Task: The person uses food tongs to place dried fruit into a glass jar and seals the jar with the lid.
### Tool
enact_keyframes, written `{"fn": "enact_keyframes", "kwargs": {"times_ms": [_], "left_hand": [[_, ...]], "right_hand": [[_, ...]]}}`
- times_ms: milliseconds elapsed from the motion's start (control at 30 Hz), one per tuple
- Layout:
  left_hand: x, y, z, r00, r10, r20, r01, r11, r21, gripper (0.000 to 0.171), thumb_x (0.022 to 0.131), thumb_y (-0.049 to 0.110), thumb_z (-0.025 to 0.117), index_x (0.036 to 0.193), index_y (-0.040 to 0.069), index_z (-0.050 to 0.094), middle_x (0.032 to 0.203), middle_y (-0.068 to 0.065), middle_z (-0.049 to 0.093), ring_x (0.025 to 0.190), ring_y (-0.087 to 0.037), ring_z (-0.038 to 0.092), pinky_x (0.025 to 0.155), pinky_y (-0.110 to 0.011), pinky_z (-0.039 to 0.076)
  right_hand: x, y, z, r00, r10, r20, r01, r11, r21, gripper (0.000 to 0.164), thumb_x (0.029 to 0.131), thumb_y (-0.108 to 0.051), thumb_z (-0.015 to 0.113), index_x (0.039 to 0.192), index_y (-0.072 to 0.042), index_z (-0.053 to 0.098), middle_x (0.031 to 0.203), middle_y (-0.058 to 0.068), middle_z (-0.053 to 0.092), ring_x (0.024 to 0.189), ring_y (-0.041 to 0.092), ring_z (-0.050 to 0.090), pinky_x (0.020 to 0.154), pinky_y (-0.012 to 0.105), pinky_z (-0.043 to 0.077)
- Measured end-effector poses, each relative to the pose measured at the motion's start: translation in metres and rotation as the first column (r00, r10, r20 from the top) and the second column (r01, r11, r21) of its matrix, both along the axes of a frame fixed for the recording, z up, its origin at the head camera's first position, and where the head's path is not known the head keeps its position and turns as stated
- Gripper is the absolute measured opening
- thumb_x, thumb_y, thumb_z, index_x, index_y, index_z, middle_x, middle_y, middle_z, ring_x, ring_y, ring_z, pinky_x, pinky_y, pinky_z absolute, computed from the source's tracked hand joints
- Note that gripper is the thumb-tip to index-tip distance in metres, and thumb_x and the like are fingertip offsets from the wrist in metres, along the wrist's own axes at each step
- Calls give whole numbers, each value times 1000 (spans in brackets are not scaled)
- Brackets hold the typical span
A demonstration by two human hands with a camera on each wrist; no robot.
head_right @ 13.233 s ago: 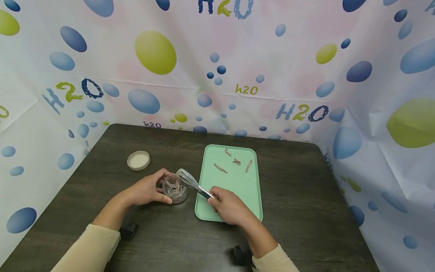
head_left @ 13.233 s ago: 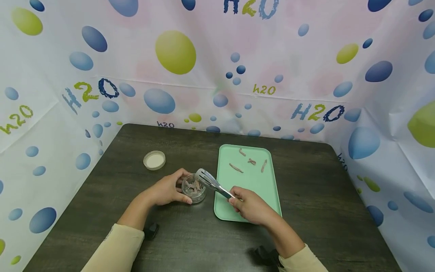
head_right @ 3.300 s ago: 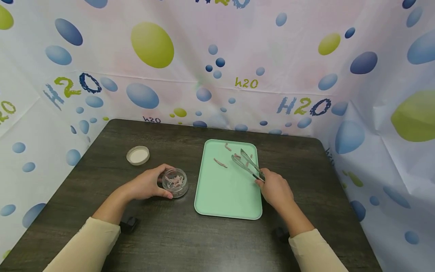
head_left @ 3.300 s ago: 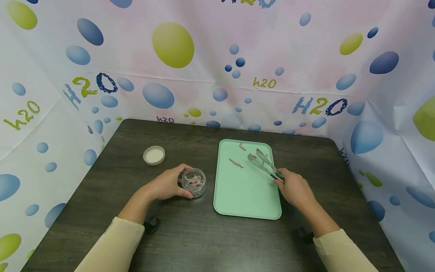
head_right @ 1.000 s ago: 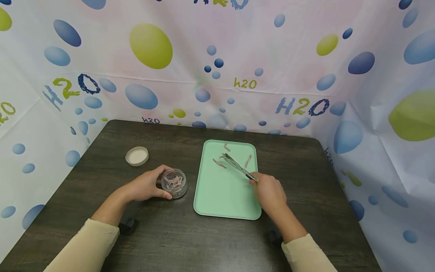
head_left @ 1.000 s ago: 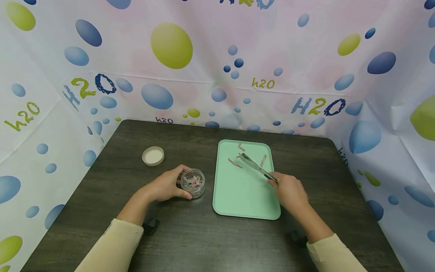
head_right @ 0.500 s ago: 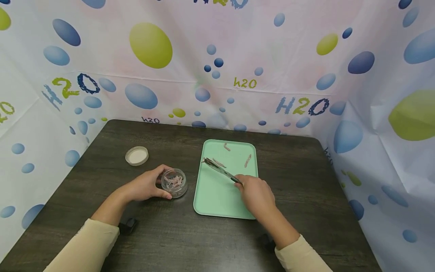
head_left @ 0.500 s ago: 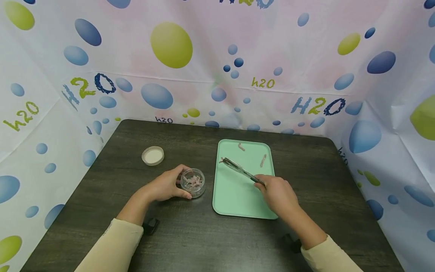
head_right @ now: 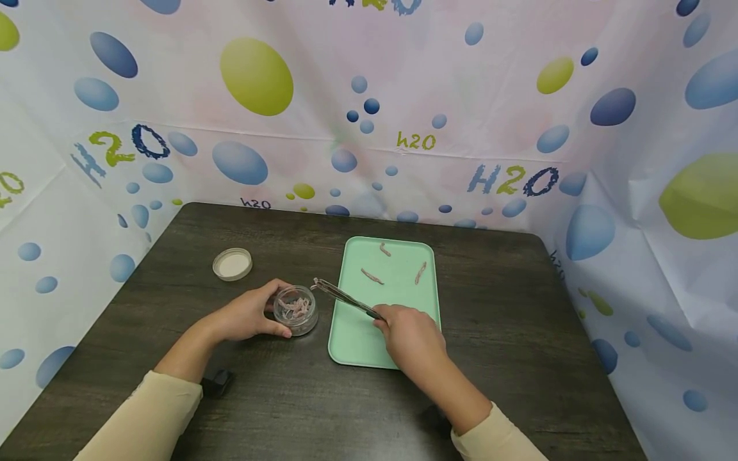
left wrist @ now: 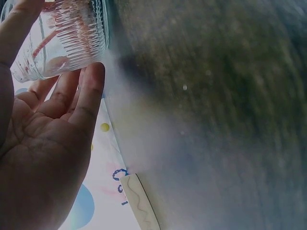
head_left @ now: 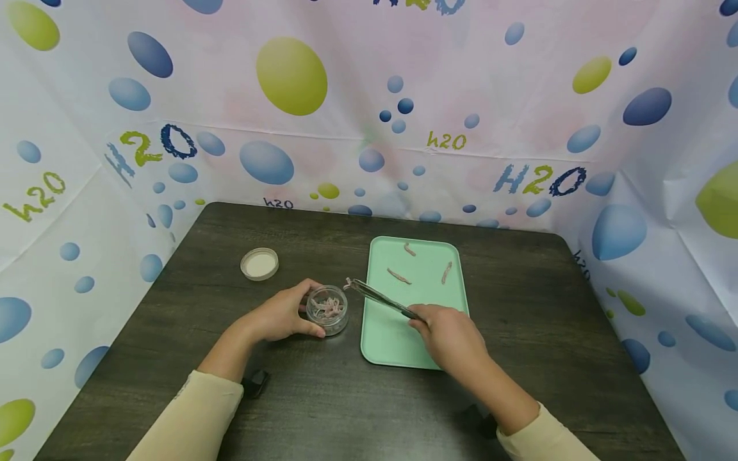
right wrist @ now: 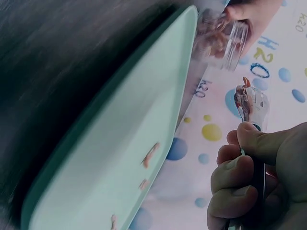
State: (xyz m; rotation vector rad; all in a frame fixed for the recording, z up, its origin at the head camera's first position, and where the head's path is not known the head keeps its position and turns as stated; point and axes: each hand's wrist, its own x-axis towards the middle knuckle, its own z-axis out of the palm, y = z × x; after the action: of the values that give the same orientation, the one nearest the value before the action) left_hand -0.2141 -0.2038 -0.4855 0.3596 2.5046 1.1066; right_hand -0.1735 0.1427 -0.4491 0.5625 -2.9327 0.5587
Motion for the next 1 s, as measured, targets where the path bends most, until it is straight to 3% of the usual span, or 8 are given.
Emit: {"fn": "enact_keyframes", "kwargs": {"times_ms": [333, 1000], "left_hand": [[0, -1, 0, 1000, 3, 2, -3, 1000, -11, 87, 85, 36, 96, 154, 14, 46, 148, -14, 64, 140, -45, 64, 113, -60, 56], [-2, -2, -4, 1000, 0, 3, 0, 1000, -16, 90, 85, 39, 95, 155, 14, 45, 149, -15, 64, 139, -44, 64, 113, -58, 56]], "right_hand": [[6, -16, -5, 995, 80, -65, -79, 997, 19, 23, 94, -19, 84, 117, -14, 83, 107, 2, 85, 95, 21, 82, 75, 38, 66], [3, -20, -7, 995, 73, -73, -72, 997, 13, 28, 95, -21, 85, 122, -15, 81, 108, 4, 84, 88, 20, 80, 67, 35, 62]]}}
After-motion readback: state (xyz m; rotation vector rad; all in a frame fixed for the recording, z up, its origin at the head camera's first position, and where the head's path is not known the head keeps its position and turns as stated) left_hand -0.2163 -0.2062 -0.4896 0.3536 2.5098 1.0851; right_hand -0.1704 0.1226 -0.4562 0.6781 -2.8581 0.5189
